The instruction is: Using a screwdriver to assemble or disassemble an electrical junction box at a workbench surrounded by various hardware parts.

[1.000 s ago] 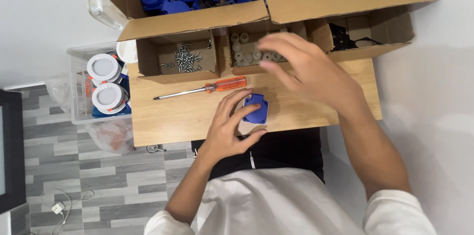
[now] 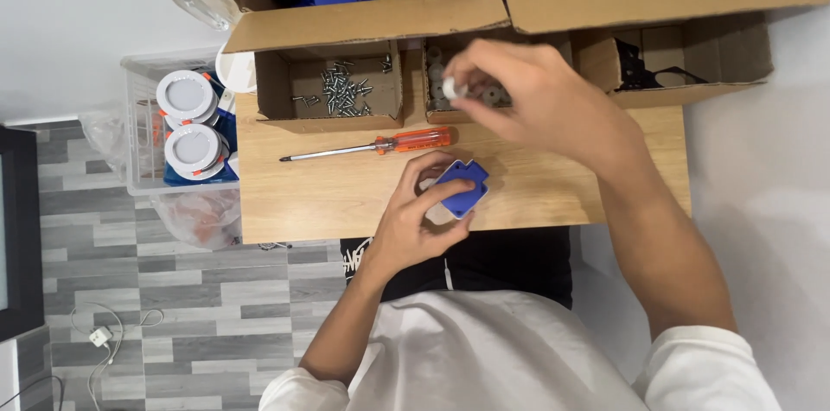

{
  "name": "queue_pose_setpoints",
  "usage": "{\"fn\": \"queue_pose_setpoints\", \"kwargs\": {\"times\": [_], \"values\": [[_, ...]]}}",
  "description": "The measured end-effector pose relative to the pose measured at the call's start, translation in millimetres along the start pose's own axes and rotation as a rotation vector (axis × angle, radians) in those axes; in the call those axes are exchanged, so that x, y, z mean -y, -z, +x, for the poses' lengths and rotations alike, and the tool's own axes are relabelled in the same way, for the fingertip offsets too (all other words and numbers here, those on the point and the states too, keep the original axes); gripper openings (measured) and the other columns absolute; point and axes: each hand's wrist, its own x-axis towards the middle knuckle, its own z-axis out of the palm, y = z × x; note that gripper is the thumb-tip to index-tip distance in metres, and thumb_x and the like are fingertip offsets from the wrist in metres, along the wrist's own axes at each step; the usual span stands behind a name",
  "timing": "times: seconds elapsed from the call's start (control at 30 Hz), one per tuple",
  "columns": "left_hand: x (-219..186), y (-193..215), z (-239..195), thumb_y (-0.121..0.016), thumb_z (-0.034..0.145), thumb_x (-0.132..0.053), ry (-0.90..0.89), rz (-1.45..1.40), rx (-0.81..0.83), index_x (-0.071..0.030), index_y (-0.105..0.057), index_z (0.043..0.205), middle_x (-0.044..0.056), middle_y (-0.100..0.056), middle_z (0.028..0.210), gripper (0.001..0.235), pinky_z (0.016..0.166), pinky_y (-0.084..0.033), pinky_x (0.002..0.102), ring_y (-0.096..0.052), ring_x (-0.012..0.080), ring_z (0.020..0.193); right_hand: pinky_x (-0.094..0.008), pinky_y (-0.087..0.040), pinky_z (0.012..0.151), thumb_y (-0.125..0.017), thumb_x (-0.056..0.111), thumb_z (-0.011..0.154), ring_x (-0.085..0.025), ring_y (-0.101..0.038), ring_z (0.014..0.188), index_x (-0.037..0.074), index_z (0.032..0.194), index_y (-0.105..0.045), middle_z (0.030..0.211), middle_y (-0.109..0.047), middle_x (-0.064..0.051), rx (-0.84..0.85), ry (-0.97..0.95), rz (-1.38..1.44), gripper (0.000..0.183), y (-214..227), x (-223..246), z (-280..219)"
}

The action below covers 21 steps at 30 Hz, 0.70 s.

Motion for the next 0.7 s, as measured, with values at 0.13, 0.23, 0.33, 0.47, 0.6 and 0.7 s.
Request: {"fn": "queue_pose_setpoints", "kwargs": {"times": [0.13, 0.23, 0.33, 0.47, 0.6, 0.7], "values": [[-2.7, 4.4, -0.7, -0.060, 0.090, 0.002, 0.001, -0.040, -0.022, -0.009, -0.068, 0.130, 0.023, -0.052, 0.144, 0.042, 0.120, -0.053, 0.054, -0.060, 0.0440, 0.140, -0.031, -0.068, 0.095, -0.083, 0.004, 0.099, -0.020, -0.081, 0.101, 0.002, 0.122, -0.072, 0.125, -0.080, -0.012, -0.141, 0.164, 0.092, 0.025, -3.1, 7.2, -39.1], [-8.9, 7.3, 4.5, -0.057, 0.092, -0.001, 0.002, 0.002, -0.011, -0.007, -0.064, 0.133, 0.024, -0.055, 0.147, 0.043, 0.121, -0.050, 0.056, -0.058, 0.0426, 0.140, -0.026, -0.071, 0.097, -0.082, -0.003, 0.098, -0.020, -0.082, 0.105, 0.000, 0.127, -0.069, 0.123, -0.080, -0.015, -0.187, 0.161, 0.311, 0.033, -22.3, -10.3, -69.4], [-6.0, 0.2, 4.8, -0.072, 0.080, 0.000, 0.037, 0.016, -0.077, -0.007, -0.068, 0.134, 0.026, -0.063, 0.145, 0.055, 0.113, -0.052, 0.059, -0.064, 0.0493, 0.135, -0.039, -0.069, 0.089, -0.082, -0.010, 0.089, -0.027, -0.082, 0.103, -0.006, 0.119, -0.073, 0.122, -0.081, -0.023, -0.294, -0.034, 0.521, 0.032, -39.1, -3.6, -89.7], [-6.7, -2.3, 5.6, -0.080, 0.083, -0.006, 0.076, -0.002, -0.089, -0.003, -0.060, 0.141, 0.025, -0.064, 0.144, 0.061, 0.110, -0.055, 0.056, -0.065, 0.0471, 0.132, -0.039, -0.068, 0.092, -0.081, -0.012, 0.088, -0.026, -0.081, 0.109, -0.007, 0.126, -0.065, 0.126, -0.080, -0.023, -0.360, -0.133, 0.609, 0.041, -71.6, -26.1, -122.6], [-4.4, -5.1, 6.6, -0.084, 0.087, -0.006, 0.084, -0.020, -0.116, 0.002, -0.055, 0.140, 0.026, -0.065, 0.140, 0.062, 0.109, -0.056, 0.056, -0.066, 0.0464, 0.130, -0.038, -0.070, 0.079, -0.084, -0.009, 0.088, -0.025, -0.083, 0.094, -0.005, 0.112, -0.072, 0.115, -0.081, -0.022, -0.450, -0.195, 0.534, 0.028, -87.7, -35.7, -138.6], [-3.2, -3.2, 6.2, -0.084, 0.088, -0.003, 0.077, -0.017, -0.127, 0.005, -0.055, 0.139, 0.027, -0.065, 0.136, 0.058, 0.108, -0.057, 0.057, -0.067, 0.0475, 0.127, -0.038, -0.070, 0.078, -0.085, -0.009, 0.087, -0.027, -0.082, 0.094, -0.006, 0.111, -0.075, 0.115, -0.079, -0.022, -0.487, -0.205, 0.501, 0.026, -91.0, -36.4, -142.4]]}}
